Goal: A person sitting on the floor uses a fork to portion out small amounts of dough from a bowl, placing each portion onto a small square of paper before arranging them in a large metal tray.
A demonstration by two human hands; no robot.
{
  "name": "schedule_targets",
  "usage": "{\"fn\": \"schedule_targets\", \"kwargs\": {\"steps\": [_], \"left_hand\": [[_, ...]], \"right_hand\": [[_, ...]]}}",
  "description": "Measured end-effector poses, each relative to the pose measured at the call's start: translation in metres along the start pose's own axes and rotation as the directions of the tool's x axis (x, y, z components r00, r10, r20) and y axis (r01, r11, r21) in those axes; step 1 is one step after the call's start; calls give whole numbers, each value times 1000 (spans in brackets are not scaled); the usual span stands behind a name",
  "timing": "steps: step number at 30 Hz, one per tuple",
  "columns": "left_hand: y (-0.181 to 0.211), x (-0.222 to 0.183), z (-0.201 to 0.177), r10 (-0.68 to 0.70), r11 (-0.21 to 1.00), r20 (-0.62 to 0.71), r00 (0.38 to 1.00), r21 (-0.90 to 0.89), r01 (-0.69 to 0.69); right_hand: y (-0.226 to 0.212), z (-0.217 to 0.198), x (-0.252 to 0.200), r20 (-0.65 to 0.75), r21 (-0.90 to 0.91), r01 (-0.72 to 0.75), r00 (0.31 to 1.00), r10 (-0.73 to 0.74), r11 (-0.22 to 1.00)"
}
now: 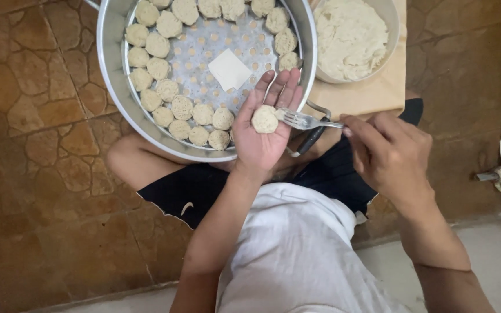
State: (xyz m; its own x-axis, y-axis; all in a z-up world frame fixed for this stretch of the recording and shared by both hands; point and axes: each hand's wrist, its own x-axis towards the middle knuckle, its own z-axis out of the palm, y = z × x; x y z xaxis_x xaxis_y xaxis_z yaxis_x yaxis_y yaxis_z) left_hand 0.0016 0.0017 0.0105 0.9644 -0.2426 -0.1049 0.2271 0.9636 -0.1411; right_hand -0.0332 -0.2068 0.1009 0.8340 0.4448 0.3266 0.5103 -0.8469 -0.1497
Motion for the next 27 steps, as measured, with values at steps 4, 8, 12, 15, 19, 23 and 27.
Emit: {"fn": "schedule_targets", "kwargs": {"steps": [4, 8, 12, 15, 19, 23, 27], "left_hand": [[-1, 1, -3, 0, 1000, 10, 1000, 12, 0], [-1, 1, 1, 2, 1000, -16, 1000, 12, -2], [-1, 0, 3, 17, 1000, -6, 1000, 9, -17], [-1, -2, -2, -9, 999, -8, 1000, 40, 10], [-1, -5, -1, -42, 991, 27, 999, 129, 38], [-1, -9, 0, -55, 986, 20, 998, 161, 51], [0, -8, -3, -37, 999, 6, 999, 22, 37]], "right_hand": [[0, 0, 0, -105, 183, 5, 994, 15, 983], [-4, -3, 2, -36, 77, -23, 999, 26, 997], [-8, -10, 0, 27, 107, -96, 995, 94, 990], [-8, -5, 1, 22, 74, -58, 998, 57, 996], [-3, -4, 3, -31, 100, -30, 999, 33, 995], [-2, -5, 1, -50, 31, 24, 999, -23, 999], [-3, -13, 0, 26, -4, 19, 999, -19, 1000]]}}
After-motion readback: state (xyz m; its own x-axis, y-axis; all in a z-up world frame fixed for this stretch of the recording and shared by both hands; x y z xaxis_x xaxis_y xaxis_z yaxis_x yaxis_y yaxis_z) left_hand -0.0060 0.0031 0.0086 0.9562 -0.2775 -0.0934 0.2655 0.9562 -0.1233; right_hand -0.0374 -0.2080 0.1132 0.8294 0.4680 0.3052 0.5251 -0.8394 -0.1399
